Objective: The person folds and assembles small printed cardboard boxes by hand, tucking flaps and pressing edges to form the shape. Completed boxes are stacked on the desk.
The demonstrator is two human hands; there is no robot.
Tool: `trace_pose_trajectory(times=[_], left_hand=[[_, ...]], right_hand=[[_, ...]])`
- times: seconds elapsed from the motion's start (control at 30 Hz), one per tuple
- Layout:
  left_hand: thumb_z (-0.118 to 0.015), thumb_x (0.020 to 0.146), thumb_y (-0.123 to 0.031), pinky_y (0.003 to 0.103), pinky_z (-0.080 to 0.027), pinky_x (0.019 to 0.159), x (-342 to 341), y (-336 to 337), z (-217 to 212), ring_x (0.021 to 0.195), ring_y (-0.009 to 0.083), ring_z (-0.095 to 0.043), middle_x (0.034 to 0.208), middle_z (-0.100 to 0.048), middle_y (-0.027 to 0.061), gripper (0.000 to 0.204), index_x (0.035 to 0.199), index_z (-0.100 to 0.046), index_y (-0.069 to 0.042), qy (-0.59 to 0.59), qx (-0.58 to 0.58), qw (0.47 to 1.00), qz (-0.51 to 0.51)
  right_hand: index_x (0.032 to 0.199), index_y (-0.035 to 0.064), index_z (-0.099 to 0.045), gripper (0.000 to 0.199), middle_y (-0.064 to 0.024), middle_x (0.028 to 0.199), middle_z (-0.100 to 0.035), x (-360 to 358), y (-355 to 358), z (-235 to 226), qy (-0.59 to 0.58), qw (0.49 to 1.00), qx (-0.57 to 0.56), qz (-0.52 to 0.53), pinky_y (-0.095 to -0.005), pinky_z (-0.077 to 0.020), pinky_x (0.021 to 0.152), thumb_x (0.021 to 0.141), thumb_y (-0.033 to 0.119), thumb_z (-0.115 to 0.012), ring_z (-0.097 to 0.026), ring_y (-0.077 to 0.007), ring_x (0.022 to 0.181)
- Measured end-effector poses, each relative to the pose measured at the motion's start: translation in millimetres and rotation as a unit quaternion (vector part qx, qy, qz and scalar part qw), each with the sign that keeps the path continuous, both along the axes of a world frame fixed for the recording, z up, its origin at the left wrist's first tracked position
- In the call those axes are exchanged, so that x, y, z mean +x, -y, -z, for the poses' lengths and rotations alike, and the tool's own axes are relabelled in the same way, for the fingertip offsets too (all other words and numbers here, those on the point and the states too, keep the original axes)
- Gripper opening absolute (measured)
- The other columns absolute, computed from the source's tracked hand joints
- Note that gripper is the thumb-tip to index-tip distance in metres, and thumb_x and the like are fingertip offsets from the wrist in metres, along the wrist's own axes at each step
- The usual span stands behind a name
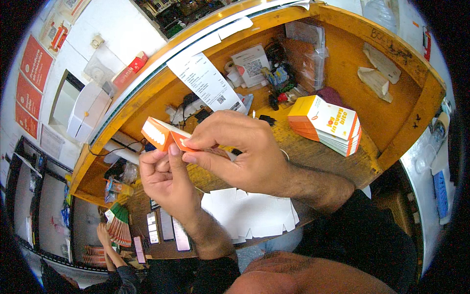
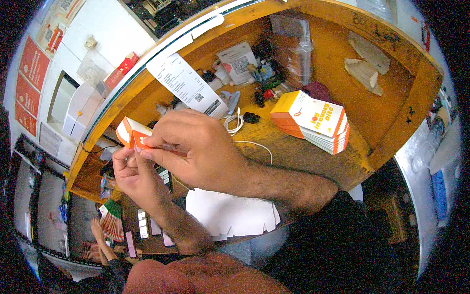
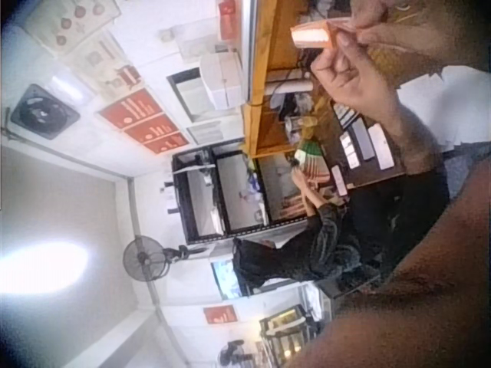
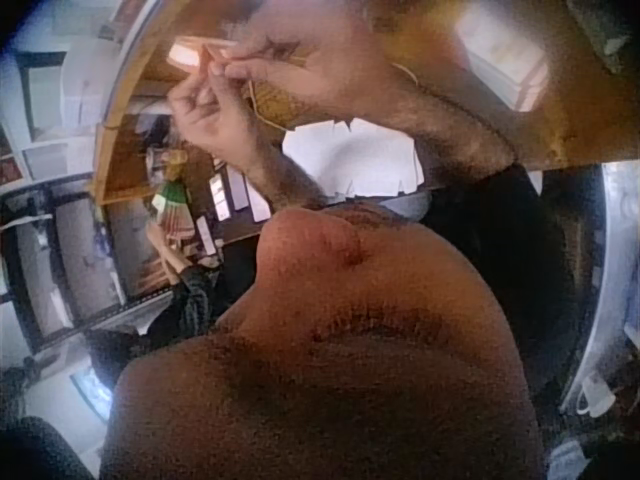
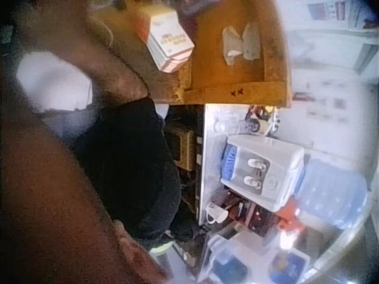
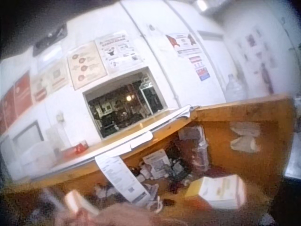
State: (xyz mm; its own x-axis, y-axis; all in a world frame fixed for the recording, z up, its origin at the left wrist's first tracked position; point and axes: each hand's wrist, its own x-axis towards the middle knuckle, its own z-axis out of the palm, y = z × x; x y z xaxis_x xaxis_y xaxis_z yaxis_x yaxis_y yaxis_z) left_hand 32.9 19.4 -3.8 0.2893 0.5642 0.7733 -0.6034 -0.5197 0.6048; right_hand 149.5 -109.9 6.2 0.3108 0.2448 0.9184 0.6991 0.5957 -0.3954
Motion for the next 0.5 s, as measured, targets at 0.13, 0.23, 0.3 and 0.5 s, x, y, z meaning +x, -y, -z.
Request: trace_pose_trajectory(times=[0.13, 0.23, 0.3, 0.5], left_hand=[[-0.073, 0.105, 0.003, 0.029, -0.064, 0.084, -2, -6, 0, 0.096, 0.0162, -0.079, 0.113, -0.08, 0.0223, 0.015, 0.113, -0.061, -0.001, 0.007, -0.006, 0.999, 0.039], [-0.069, 0.109, -0.001, 0.033, -0.067, 0.083, -3, -7, -1, 0.098, 0.0189, -0.079, 0.113, -0.08, 0.0202, 0.009, 0.115, -0.063, -0.001, 0.016, -0.037, 0.994, 0.098], [-0.069, 0.109, -0.003, 0.039, -0.071, 0.088, -8, -8, -4, 0.105, 0.0239, -0.08, 0.119, -0.079, 0.0214, 0.009, 0.116, -0.065, 0.0, 0.0, -0.037, 0.994, 0.1], [-0.069, 0.11, -0.007, 0.042, -0.071, 0.092, -7, -6, -9, 0.112, 0.0292, -0.08, 0.125, -0.078, 0.0224, 0.014, 0.12, -0.065, 0.001, -0.033, -0.042, 0.992, 0.115]], right_hand=[[0.103, 0.0, -0.081, 0.015, -0.0135, 0.103, -0.079, 0, 2, -3, 0.006, 1.0, 0.014, 0.01, -0.0362, -0.0594, 0.083, 0.089, 0.001, -0.089, -0.077, -0.0239, 0.096], [0.103, -0.001, -0.081, 0.014, -0.0143, 0.103, -0.08, 1, 1, -1, -0.031, 0.999, 0.002, -0.017, -0.0352, -0.059, 0.084, 0.09, 0.001, -0.087, -0.077, -0.0239, 0.096], [0.103, -0.0019, -0.081, 0.012, -0.0145, 0.104, -0.08, 2, 0, -2, -0.055, 0.998, -0.005, -0.038, -0.0347, -0.0587, 0.085, 0.093, 0.002, -0.086, -0.076, -0.0231, 0.096], [0.106, -0.0036, -0.08, 0.01, -0.0142, 0.106, -0.079, 9, 6, -5, -0.116, 0.989, -0.042, -0.079, -0.0333, -0.0577, 0.088, 0.101, 0.006, -0.08, -0.074, -0.0188, 0.098]])
